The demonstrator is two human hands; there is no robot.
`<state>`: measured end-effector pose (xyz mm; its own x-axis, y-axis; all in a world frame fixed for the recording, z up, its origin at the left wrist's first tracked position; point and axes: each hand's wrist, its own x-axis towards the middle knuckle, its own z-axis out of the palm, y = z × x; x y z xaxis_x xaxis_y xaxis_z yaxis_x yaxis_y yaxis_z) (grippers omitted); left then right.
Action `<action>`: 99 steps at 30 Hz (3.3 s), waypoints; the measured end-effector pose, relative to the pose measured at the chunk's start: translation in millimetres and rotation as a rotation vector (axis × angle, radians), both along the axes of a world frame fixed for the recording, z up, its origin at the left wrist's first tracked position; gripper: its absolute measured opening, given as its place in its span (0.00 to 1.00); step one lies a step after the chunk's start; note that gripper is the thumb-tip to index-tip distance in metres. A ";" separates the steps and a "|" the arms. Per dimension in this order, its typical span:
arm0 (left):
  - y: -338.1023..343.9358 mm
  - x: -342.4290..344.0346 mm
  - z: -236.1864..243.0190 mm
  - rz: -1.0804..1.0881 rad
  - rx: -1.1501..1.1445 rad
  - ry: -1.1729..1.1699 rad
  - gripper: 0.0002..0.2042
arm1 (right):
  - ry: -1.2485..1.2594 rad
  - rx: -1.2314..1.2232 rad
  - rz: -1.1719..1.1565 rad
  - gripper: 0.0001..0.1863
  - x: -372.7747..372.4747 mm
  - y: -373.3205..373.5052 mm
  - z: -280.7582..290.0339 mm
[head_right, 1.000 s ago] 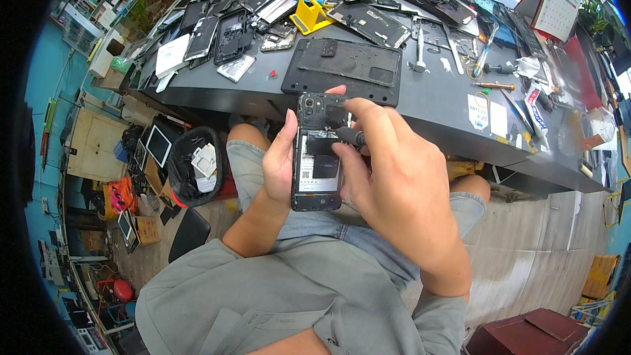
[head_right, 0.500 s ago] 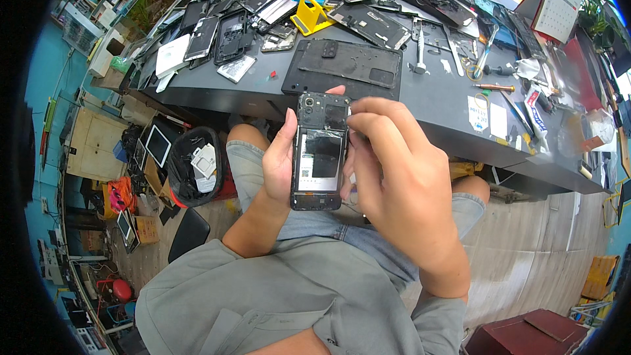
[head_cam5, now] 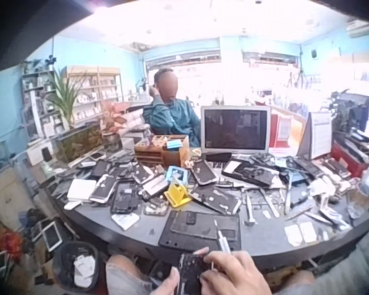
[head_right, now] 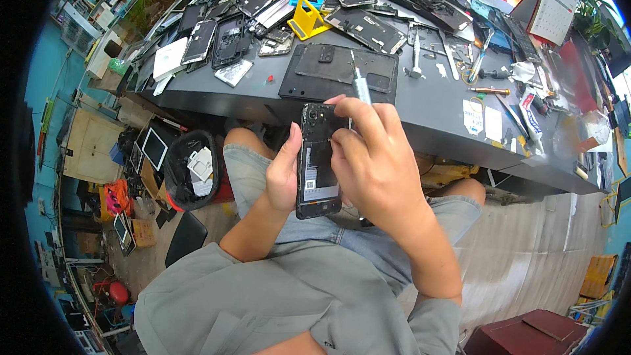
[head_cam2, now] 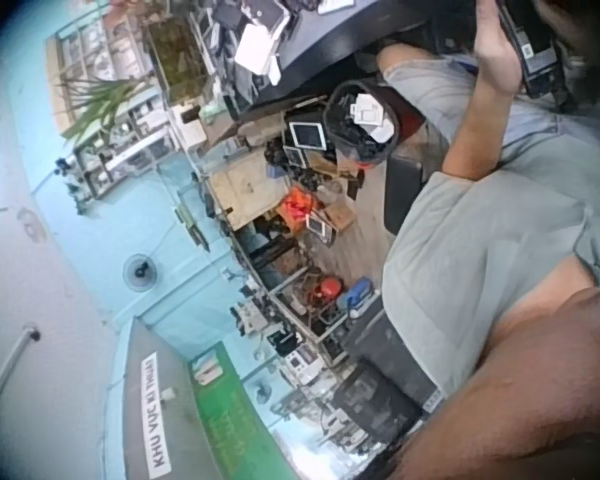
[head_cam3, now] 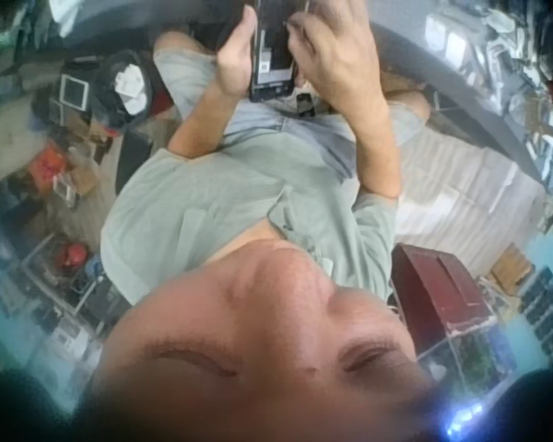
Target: The person disassembles a smartphone using a screwdriver, removes the back cover, and manipulates internal components. The person continues to unscrew and adjust parts within the device while seated at a cluttered workbench.
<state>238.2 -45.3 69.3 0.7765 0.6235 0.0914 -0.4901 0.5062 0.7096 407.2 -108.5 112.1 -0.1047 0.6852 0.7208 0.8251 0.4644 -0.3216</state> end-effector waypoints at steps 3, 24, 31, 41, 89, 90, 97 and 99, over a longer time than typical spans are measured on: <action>2.1 -0.3 -4.8 -0.007 0.043 0.012 0.34 | -0.055 0.030 -0.009 0.12 -1.8 1.3 2.7; 6.0 -5.6 -17.5 -0.159 -0.193 -0.093 0.35 | -0.178 -0.111 0.120 0.08 8.1 17.6 19.6; 6.3 -8.6 -25.1 -0.161 -0.182 -0.041 0.34 | -0.204 -0.181 0.173 0.07 7.2 18.0 28.1; 6.9 -12.2 -21.7 -0.209 -0.219 -0.056 0.34 | -0.101 -0.237 0.169 0.08 4.3 17.1 24.4; 42.7 1.9 -8.3 -0.021 -0.227 -0.298 0.37 | 0.261 -0.138 0.044 0.11 61.8 99.3 35.0; 42.7 1.7 -9.1 -0.018 -0.222 -0.296 0.37 | 0.338 -0.111 0.049 0.10 55.0 92.6 37.7; 43.6 0.6 -19.3 -0.040 -0.234 -0.327 0.40 | 0.763 -0.347 0.128 0.09 29.1 36.8 43.0; 44.4 1.0 -21.8 -0.059 -0.238 -0.341 0.40 | 0.789 -0.391 0.129 0.10 26.4 30.4 37.2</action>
